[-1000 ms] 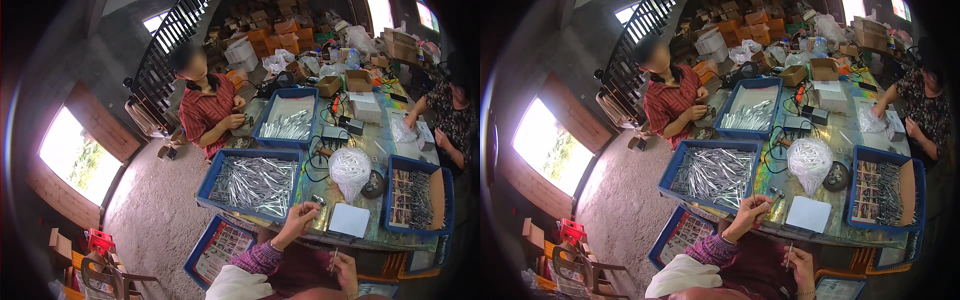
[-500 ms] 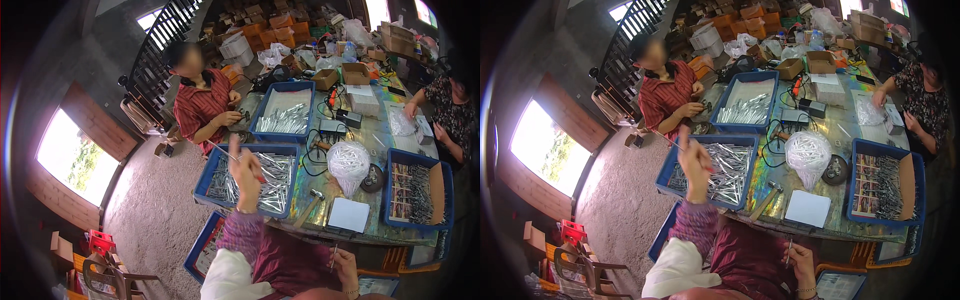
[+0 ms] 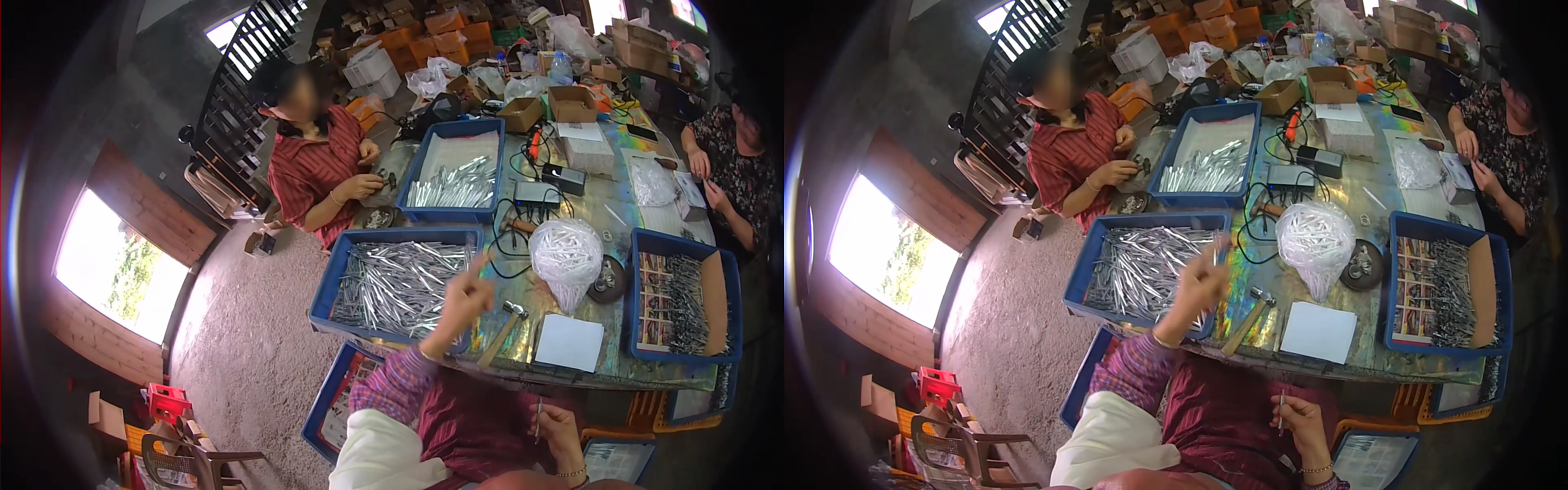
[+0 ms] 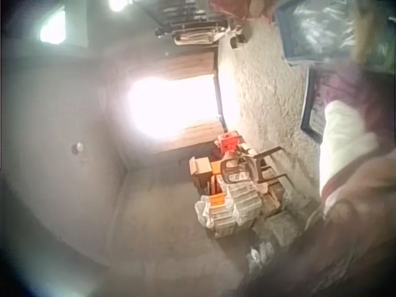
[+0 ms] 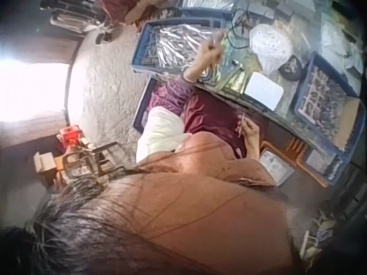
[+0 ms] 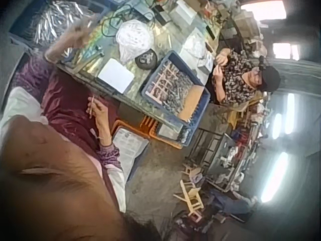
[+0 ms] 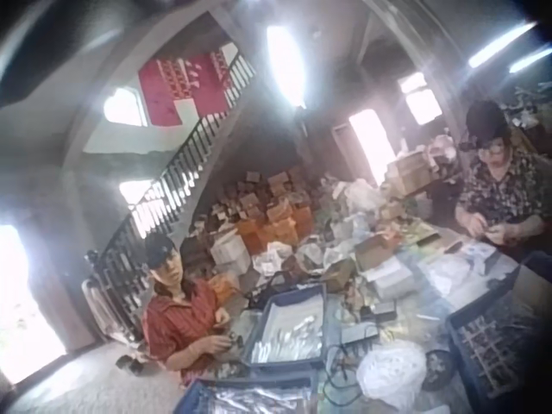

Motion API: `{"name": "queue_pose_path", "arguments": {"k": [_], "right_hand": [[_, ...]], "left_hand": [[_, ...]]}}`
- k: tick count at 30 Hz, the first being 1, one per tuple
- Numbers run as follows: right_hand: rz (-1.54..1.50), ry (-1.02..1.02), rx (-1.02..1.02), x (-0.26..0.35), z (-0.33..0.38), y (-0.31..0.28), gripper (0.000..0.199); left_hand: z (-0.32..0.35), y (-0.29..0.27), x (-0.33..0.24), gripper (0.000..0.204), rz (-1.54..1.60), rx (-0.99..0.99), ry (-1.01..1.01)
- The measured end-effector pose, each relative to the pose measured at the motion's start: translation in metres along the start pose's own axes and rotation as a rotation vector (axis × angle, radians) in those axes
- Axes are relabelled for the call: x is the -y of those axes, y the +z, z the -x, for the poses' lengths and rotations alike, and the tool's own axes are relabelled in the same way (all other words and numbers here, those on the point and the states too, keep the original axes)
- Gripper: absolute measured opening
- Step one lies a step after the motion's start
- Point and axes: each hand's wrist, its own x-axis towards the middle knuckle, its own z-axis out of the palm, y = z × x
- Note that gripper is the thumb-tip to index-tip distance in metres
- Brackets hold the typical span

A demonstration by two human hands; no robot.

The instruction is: Assembling and inspecting small metal hardware components at a workbench in a workshop.

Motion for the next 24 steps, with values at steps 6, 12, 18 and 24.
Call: {"name": "queue_pose_path", "arguments": {"k": [6, 12, 18, 24], "right_hand": [[0.002, 0.015, -0.015, 0.004, 0.000, 0.001, 0.022], [0.000, 0.022, -0.004, 0.004, -0.001, 0.003, 0.021], [-0.029, 0.020, 0.002, 0.000, -0.001, 0.000, 0.022], [-0.048, 0.029, 0.018, -0.001, -0.002, -0.001, 0.022]], "left_hand": [[0.054, 0.051, 0.048, 0.020, 0.022, 0.410, -0.188], [0.070, 0.067, 0.063, 0.024, 0.069, 0.504, -0.257], [0.080, 0.074, 0.070, 0.025, 0.100, 0.535, -0.302], [0.084, 0.079, 0.069, 0.025, 0.104, 0.552, -0.334]]}}
